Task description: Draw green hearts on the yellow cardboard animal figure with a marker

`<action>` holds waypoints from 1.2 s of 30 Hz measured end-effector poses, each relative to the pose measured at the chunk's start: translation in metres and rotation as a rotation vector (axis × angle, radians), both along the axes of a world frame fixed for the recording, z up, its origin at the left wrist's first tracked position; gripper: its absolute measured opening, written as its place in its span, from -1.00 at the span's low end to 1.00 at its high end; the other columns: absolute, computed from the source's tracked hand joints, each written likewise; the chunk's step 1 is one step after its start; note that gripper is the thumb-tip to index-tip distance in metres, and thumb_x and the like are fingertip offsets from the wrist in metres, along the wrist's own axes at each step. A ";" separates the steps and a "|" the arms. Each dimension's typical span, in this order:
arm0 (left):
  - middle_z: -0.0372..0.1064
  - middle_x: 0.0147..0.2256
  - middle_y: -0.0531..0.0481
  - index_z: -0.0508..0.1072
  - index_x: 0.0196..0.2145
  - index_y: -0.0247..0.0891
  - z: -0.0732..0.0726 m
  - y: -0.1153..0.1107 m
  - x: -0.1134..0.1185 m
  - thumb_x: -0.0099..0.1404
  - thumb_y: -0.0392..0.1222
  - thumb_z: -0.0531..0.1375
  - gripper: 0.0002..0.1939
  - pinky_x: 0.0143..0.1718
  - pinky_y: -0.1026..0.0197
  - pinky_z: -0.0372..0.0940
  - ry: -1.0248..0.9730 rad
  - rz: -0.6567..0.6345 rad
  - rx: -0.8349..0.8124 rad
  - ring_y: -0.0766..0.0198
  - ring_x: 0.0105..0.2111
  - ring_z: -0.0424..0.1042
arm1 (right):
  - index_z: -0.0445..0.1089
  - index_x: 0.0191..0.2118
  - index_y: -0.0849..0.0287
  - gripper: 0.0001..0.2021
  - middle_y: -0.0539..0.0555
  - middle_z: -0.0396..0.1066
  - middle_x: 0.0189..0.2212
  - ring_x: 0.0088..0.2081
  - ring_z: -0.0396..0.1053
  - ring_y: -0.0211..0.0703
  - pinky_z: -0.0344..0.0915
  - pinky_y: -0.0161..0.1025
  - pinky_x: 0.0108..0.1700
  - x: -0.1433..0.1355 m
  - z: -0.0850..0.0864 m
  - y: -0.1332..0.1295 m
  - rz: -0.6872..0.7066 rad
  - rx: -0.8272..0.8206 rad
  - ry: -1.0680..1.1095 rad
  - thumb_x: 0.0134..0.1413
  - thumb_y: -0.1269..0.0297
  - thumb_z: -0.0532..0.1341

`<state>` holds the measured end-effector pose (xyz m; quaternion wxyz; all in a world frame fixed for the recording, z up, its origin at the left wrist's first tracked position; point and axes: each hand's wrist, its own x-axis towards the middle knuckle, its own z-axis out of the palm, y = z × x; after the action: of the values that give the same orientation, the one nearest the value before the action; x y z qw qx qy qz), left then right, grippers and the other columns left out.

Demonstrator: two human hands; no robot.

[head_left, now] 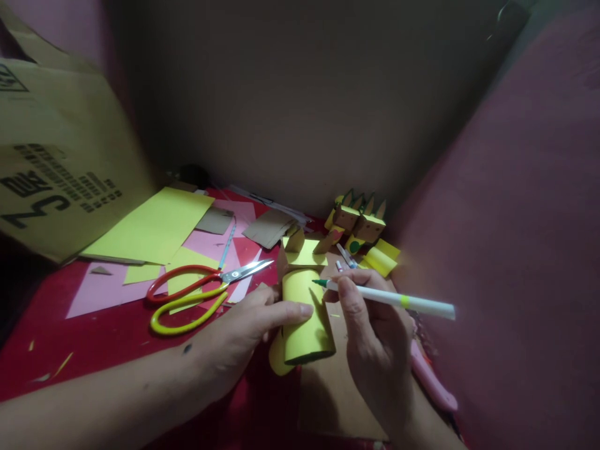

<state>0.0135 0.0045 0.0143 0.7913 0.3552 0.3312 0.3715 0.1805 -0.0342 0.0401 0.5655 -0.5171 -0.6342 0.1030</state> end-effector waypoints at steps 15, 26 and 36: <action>0.64 -0.20 -0.20 0.52 -0.11 -0.29 0.012 0.001 0.001 0.00 0.06 0.50 -0.43 -0.21 0.01 0.40 0.136 -0.044 -0.003 -0.08 -0.21 0.59 | 0.46 -0.27 0.03 -0.79 -0.10 0.51 -0.45 -0.41 0.49 -0.27 0.37 -0.29 -0.33 -0.003 0.002 0.001 -0.079 0.053 -0.163 0.45 0.19 0.17; 0.67 -0.20 -0.21 0.54 -0.05 -0.32 0.016 0.002 0.004 -0.10 0.01 0.54 -0.32 -0.20 0.04 0.41 0.105 -0.073 -0.022 -0.18 -0.08 0.60 | 0.47 -0.24 0.03 -0.79 -0.10 0.51 -0.44 -0.40 0.48 -0.27 0.36 -0.26 -0.31 -0.003 0.000 0.001 -0.073 0.043 -0.180 0.47 0.19 0.15; 0.68 -0.25 -0.14 0.57 -0.09 -0.29 0.015 0.002 0.004 -0.04 0.02 0.54 -0.41 -0.18 0.08 0.41 0.063 -0.087 0.000 -0.06 -0.17 0.60 | 0.43 -0.20 0.00 -0.83 -0.07 0.48 -0.40 -0.36 0.48 -0.21 0.37 -0.22 -0.28 -0.005 -0.006 0.007 -0.016 0.000 -0.111 0.48 0.17 0.16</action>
<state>0.0171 0.0065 0.0291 0.7959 0.3807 0.3402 0.3255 0.1759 -0.0270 0.0337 0.5303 -0.5271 -0.6603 0.0699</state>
